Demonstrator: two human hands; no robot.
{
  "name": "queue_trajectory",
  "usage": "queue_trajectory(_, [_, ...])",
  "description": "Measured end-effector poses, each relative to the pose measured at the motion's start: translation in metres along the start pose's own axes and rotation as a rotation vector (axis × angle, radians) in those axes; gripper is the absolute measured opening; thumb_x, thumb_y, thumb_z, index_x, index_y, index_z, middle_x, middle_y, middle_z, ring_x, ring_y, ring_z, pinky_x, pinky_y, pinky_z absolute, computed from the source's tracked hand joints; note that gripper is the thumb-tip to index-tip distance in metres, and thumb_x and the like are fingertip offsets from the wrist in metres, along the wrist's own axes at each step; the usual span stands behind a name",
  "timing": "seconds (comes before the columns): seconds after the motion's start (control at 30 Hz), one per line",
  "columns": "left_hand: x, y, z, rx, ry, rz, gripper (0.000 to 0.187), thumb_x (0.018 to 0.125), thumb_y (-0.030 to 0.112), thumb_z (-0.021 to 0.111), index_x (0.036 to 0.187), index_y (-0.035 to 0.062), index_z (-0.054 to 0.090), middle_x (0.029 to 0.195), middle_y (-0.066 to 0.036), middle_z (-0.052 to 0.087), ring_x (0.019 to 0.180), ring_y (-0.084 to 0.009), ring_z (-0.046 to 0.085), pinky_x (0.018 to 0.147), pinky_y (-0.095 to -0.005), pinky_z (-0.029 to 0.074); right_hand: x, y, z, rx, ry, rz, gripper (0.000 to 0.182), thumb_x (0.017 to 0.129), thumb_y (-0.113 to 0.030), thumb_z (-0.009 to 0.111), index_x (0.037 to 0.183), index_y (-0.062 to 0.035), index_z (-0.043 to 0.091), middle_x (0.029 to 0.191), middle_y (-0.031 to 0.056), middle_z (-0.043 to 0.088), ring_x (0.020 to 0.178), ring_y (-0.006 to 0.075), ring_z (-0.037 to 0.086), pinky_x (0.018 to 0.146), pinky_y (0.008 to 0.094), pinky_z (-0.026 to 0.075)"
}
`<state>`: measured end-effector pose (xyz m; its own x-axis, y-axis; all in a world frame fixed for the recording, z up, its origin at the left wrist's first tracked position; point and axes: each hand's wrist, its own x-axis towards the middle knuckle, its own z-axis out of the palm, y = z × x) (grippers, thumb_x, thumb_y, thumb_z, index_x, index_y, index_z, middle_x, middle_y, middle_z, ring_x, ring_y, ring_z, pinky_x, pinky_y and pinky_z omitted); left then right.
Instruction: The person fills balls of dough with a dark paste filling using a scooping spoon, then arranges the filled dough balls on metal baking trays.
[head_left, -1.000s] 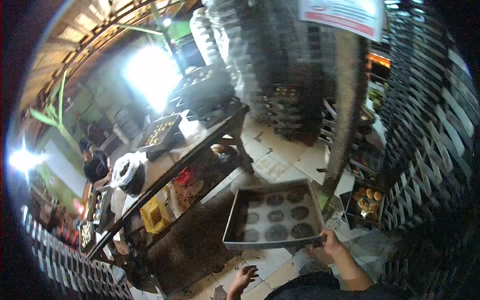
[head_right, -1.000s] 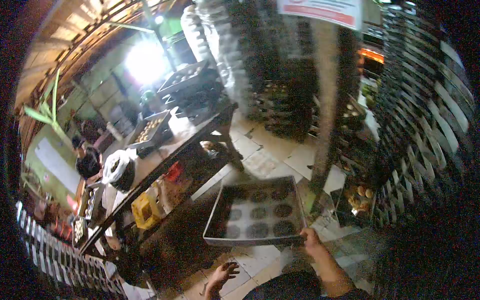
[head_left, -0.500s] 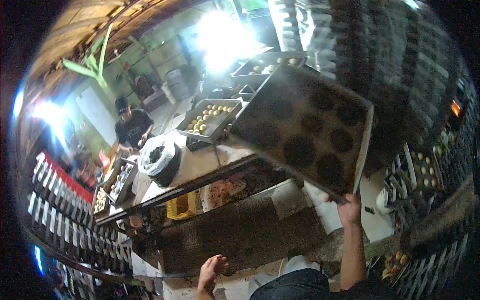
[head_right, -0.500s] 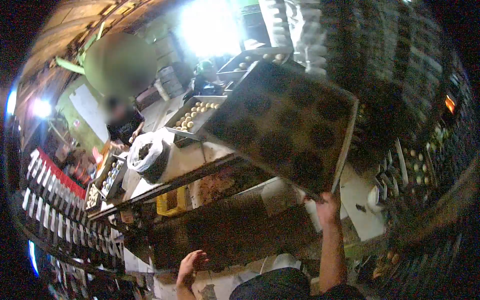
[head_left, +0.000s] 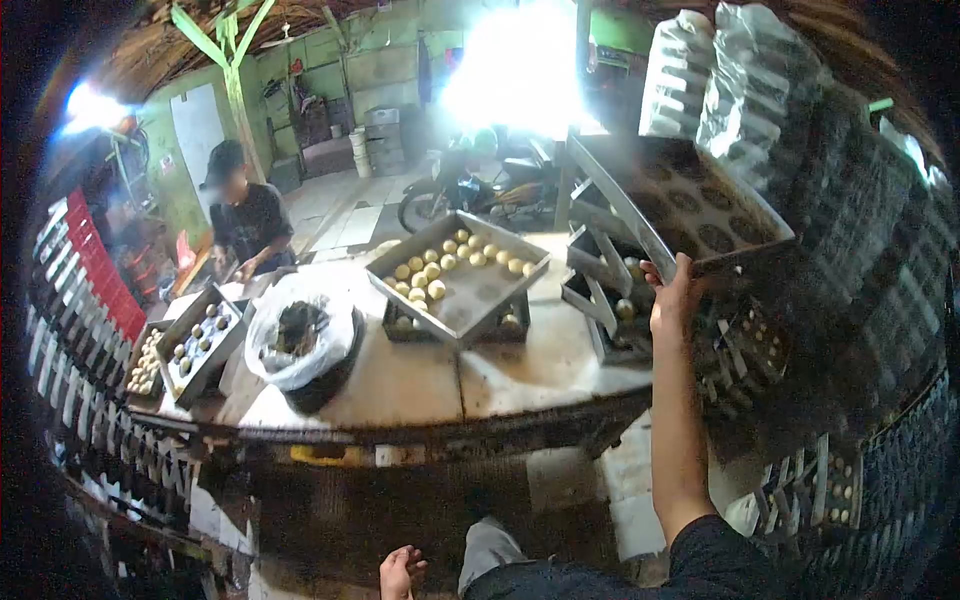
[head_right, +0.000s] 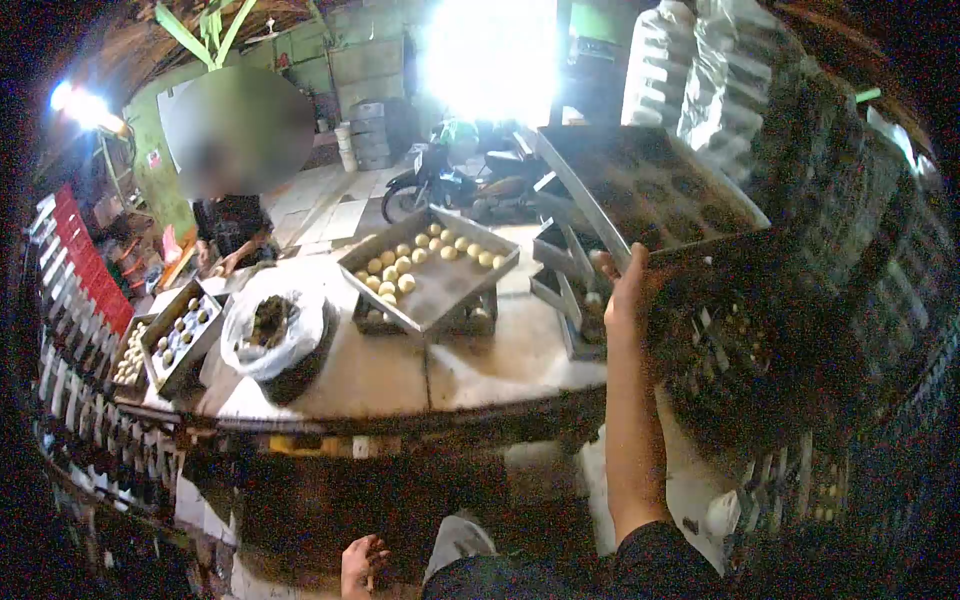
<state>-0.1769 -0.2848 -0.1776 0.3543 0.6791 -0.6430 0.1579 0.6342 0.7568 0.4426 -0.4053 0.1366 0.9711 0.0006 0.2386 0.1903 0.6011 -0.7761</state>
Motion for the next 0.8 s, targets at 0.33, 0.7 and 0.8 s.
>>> queue_trajectory(0.33, [0.206,0.376,0.235,0.446,-0.427,0.740,0.027,0.103,0.020,0.065,0.120,-0.0011,0.068,0.100,-0.013,0.075,0.089,-0.0189,0.070,0.082,-0.0329,0.055,0.041,0.034,0.060,-0.478,0.247,0.088,0.090,0.099,-0.065,0.060,0.157,-0.0021,0.033,0.107,0.0182,0.071,0.071,0.0244,0.071,0.061,0.0345,0.053])
queue_trajectory(0.7, [0.443,0.432,0.361,1.539,-0.186,1.281,0.055,0.088,0.026,0.079,0.131,-0.0021,0.060,0.125,-0.025,0.065,0.126,-0.0417,0.055,0.113,-0.0482,0.039,0.055,-0.018,0.035,-1.454,-0.159,-0.670,0.060,0.099,-0.070,0.054,0.101,-0.0108,0.067,0.140,0.0124,0.059,0.153,0.0381,0.029,0.125,0.0570,0.016])
queue_trajectory(0.8, [0.429,0.433,0.373,1.496,-0.152,1.176,0.041,0.090,0.024,0.078,0.119,-0.0011,0.063,0.114,-0.023,0.067,0.121,-0.0414,0.056,0.108,-0.0484,0.042,0.060,-0.018,0.031,-1.435,-0.144,-0.644,0.061,0.099,-0.070,0.054,0.096,-0.0101,0.064,0.132,0.0125,0.059,0.152,0.0398,0.032,0.124,0.0579,0.018])
